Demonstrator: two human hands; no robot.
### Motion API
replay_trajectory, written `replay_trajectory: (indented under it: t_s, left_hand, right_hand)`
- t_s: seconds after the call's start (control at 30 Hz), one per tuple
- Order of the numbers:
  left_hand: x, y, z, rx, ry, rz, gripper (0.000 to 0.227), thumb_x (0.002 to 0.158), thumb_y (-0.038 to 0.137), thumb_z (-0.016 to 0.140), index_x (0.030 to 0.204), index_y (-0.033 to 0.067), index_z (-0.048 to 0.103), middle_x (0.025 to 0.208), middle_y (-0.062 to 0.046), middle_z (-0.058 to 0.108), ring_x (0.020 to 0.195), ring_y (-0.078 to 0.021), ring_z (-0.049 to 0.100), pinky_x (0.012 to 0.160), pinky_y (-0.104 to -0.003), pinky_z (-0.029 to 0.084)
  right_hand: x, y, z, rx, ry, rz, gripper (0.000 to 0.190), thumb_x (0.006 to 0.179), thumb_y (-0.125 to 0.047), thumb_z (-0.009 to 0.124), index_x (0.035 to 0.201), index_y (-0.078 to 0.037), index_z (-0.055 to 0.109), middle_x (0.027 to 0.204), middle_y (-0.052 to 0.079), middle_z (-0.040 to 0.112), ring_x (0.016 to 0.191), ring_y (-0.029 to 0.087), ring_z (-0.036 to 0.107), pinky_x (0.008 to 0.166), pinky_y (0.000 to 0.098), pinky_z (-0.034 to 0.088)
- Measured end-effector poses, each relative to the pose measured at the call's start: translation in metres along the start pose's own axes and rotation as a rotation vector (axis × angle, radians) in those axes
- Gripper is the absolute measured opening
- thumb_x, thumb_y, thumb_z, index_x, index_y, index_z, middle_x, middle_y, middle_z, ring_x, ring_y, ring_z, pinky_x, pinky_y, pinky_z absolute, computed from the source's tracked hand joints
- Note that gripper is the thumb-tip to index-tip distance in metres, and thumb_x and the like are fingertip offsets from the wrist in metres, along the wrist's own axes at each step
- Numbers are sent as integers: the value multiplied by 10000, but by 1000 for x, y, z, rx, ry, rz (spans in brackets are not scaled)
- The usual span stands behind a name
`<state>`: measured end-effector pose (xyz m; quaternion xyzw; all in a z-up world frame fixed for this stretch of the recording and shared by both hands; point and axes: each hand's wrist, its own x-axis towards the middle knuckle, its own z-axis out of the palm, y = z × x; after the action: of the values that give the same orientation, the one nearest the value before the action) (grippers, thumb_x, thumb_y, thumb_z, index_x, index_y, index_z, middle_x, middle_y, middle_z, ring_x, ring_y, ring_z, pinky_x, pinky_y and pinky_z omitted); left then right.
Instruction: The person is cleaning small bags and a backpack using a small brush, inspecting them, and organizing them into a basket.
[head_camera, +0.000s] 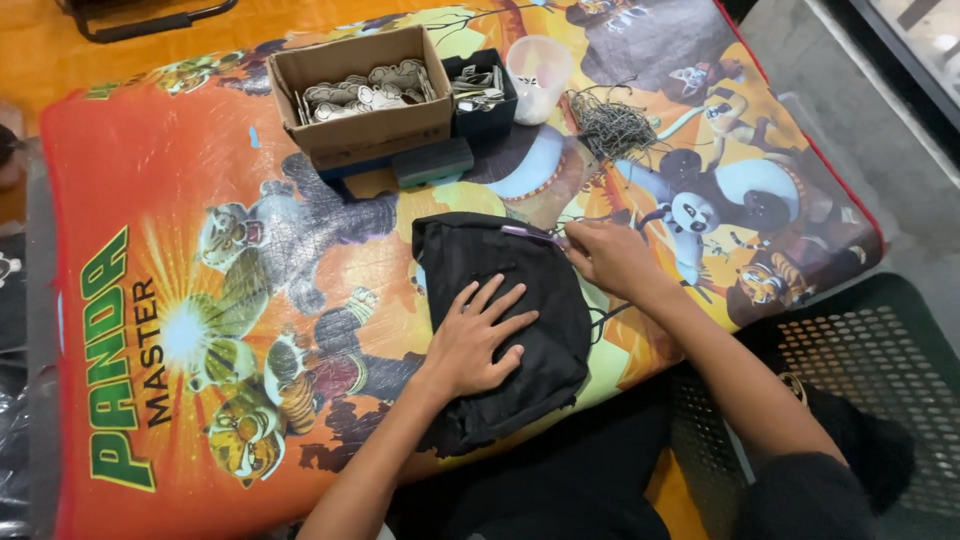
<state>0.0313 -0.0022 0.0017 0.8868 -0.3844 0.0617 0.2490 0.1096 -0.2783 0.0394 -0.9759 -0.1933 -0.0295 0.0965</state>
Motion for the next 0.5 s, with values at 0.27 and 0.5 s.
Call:
replay_trajectory:
  t_s: [0.27, 0.5]
  left_hand:
    - [1, 0, 0, 38, 14, 17, 501, 861, 470, 491, 1323, 332, 626, 1509, -40, 513, 1457, -333, 385, 1181, -537, 248]
    - [2, 0, -1, 21, -39, 7, 519, 880, 460, 463, 1358, 330, 615, 1528, -50, 494, 1471, -345, 352, 1186, -546, 208]
  right_hand:
    - [-86, 6, -8, -106, -9, 245, 272, 988, -458, 486, 895, -203, 505, 762, 104, 616, 742, 395, 681, 675, 492, 556]
    - [-126, -49, -26, 1, 43, 280, 211, 934, -396, 582, 888, -194, 544, 758, 119, 642, 770, 374, 701, 658, 494, 561]
